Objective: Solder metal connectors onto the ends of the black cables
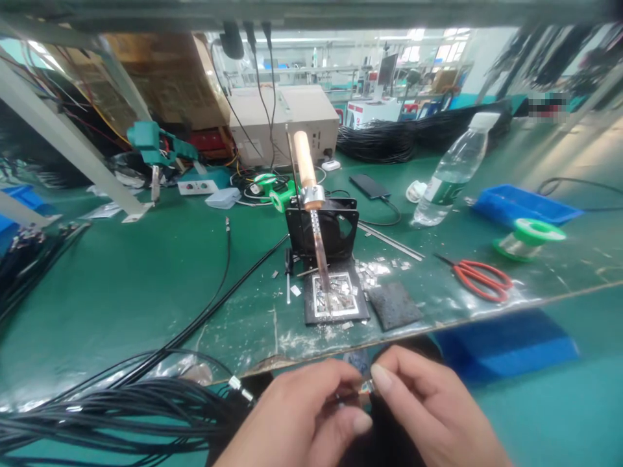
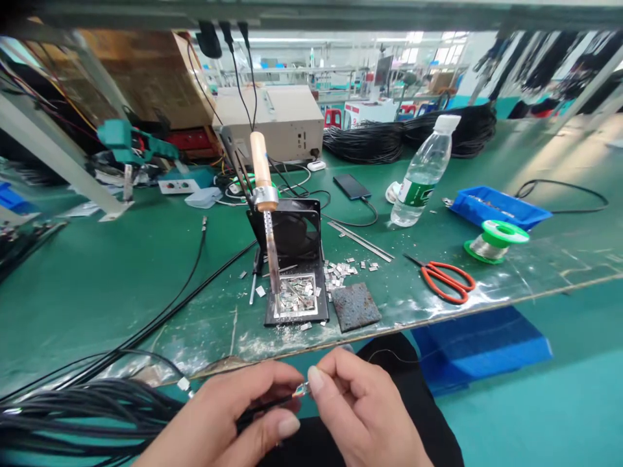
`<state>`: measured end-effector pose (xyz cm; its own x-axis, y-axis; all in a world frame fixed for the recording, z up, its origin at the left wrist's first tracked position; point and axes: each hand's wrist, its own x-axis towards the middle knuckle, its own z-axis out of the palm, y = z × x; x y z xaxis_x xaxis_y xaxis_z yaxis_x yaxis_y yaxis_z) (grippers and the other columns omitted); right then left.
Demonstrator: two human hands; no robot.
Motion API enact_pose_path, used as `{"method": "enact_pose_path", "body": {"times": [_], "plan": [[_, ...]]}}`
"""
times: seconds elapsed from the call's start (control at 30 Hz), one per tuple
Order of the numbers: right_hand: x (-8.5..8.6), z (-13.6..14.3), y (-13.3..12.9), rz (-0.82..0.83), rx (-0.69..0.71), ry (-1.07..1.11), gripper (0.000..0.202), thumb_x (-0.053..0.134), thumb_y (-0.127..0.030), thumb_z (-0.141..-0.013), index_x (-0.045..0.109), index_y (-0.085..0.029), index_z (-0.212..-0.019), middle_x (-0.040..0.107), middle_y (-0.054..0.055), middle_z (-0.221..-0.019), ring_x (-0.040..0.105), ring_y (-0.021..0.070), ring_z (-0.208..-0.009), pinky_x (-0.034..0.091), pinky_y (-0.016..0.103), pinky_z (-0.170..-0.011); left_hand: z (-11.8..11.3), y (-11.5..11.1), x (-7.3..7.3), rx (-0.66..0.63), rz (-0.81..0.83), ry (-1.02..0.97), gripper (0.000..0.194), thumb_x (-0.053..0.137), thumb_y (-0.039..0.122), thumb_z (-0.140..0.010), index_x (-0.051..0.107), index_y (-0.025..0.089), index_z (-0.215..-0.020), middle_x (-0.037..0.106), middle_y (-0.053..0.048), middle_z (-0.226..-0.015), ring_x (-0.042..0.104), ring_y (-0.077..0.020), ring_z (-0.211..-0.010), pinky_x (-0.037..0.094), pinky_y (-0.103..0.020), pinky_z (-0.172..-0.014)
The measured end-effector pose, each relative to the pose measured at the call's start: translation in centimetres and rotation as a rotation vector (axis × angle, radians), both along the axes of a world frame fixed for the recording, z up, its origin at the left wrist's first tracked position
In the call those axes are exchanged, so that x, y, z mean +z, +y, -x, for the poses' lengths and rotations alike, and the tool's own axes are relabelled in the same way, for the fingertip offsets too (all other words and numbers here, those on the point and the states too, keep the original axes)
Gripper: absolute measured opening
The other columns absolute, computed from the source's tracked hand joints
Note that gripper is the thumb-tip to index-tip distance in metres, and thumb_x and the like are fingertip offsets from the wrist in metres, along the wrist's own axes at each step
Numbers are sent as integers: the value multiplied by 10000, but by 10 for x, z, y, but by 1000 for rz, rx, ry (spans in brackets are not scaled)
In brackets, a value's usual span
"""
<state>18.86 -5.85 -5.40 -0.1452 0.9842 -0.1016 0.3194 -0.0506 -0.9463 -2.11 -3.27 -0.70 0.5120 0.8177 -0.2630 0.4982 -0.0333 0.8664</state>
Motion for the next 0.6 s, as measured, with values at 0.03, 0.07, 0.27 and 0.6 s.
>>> {"method": "enact_pose_path", "body": {"times": [0.03, 0.07, 0.27, 0.6], "plan": [[-3, 1, 0, -6, -2, 0, 441, 494, -515, -1064, 631, -201, -786, 634, 19, -716, 592, 162, -676, 499, 247, -631, -8, 2, -4, 56, 126, -50, 221, 682, 370, -935, 809, 197, -992, 806, -41, -884, 717, -210, -821, 537, -255, -759], [-6, 2, 1, -13, -3, -3, 444, 497, -518, -1064, 642, -200, -789, 630, 15, -706, 585, 158, -663, 490, 245, -621, -11, 4, -7, 124, 226, -101, 228, 687, 374, -924, 805, 183, -966, 787, -37, -842, 690, -199, -790, 515, -251, -728], [-19, 16, 5, -39, -22, 1, 476, 507, -558, -1057, 624, -198, -769, 569, -8, -669, 510, 138, -611, 430, 241, -579, 7, 8, -15, 348, 453, -308, 318, 828, 469, -819, 828, 154, -867, 734, -29, -797, 558, -147, -735, 433, -240, -704], [-12, 9, 5, -32, -70, 130, 345, 657, -539, -989, 599, -278, -1206, 419, -68, -731, 450, 130, -616, 422, 223, -570, 3, 27, -15, 472, 523, -379, 352, 843, 472, -778, 668, 168, -803, 482, 70, -636, 233, -65, -521, 147, -252, -484]]}}
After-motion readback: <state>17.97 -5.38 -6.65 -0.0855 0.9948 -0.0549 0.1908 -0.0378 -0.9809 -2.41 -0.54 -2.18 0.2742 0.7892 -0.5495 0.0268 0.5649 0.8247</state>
